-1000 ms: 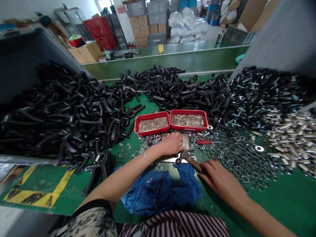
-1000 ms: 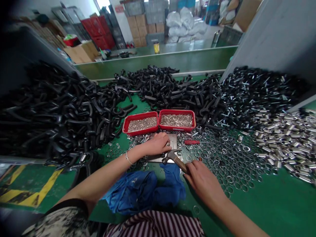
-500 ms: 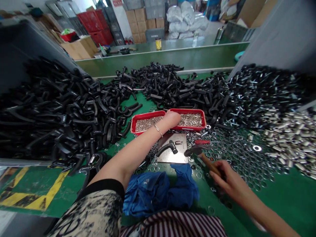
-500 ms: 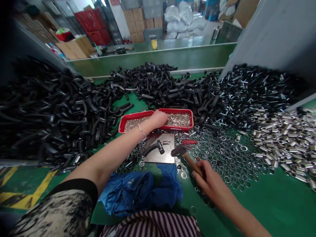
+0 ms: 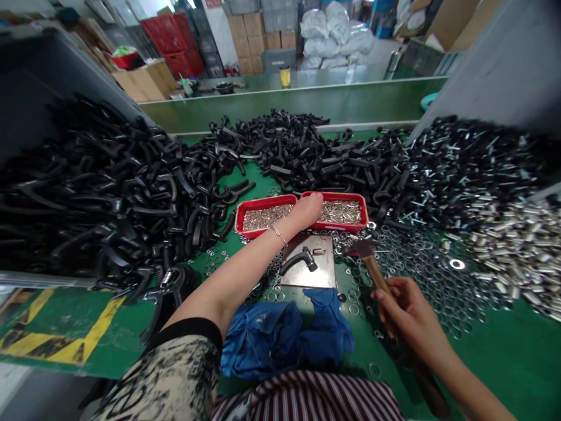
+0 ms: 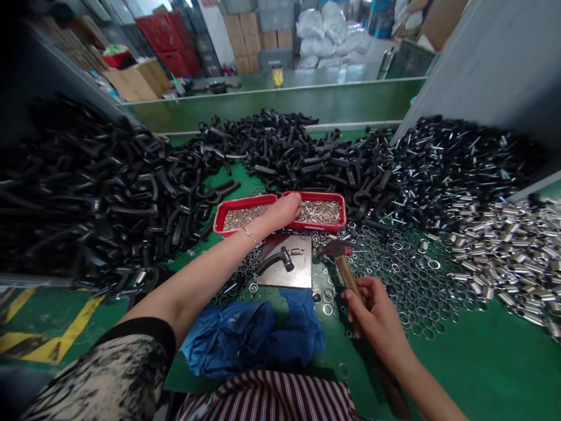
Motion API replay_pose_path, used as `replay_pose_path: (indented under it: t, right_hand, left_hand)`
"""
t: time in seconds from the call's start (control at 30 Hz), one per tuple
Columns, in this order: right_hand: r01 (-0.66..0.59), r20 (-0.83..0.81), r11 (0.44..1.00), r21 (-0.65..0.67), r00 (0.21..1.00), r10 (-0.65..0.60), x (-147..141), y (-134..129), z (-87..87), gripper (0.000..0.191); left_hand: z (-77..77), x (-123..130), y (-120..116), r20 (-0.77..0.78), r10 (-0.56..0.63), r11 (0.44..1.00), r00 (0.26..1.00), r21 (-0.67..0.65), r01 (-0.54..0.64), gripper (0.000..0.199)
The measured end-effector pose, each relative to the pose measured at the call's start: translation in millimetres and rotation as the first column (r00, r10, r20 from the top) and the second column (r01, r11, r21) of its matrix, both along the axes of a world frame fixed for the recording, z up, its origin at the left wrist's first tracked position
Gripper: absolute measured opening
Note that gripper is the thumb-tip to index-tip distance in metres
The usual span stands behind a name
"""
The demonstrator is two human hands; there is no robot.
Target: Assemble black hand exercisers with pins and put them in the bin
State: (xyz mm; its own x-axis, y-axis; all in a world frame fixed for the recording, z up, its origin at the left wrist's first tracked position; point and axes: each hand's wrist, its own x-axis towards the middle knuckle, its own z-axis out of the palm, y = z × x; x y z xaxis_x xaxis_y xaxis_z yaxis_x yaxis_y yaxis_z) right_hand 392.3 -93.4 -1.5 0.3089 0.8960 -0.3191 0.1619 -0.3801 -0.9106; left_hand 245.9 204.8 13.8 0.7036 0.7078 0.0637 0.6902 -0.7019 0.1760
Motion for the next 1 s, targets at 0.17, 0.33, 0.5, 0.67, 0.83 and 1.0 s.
replay_pose_path:
  t: [0.17,0.33,0.5,0.67,0.83,1.0]
  right_hand:
    - [0.031,-0.152,0.999,0.031,0.988,-0.026,-3.6,-4.3,3.5,0.038]
    - [-0.069,-0.18,0.996,-0.048,0.982,0.059,-5.8,4.5,-3.7,0.042]
    - [-0.093,-0.202,0.996,-0.012,0.975,0.088,-16.3,23.3,-2.0,0.042]
    - [-0.072,-0.205,0.997,0.017,0.976,0.075,-23.6,30.0,4.9,0.044]
    - [-0.067,-0.173,0.998,-0.001,0.983,0.066,-23.4,23.8,6.0,0.045]
    - [-0.152,-0.007,0.988,-0.035,0.988,0.152,-12.6,21.3,0.8,0.047]
  left_hand:
    - [3.4,-36.6,-33.3,0.584,0.147,0.951,0.798,-0.305,0.049,0.018]
    - [-14.3,-84.2,-83.1,0.537,0.408,0.818,0.738,-0.574,-0.034,0.016]
    - [-34.3,-93.3,-98.6,0.484,0.426,0.862,0.765,-0.474,-0.18,0.014]
    - [-42.7,-84.8,-98.2,0.432,0.412,0.875,0.802,-0.432,-0.216,0.016]
    - [-41.0,-82.0,-102.7,0.354,0.287,0.951,0.89,-0.216,-0.221,0.017]
    - [-33.5,-83.0,-104.4,0.165,-0.047,0.999,0.985,0.014,0.046,0.017]
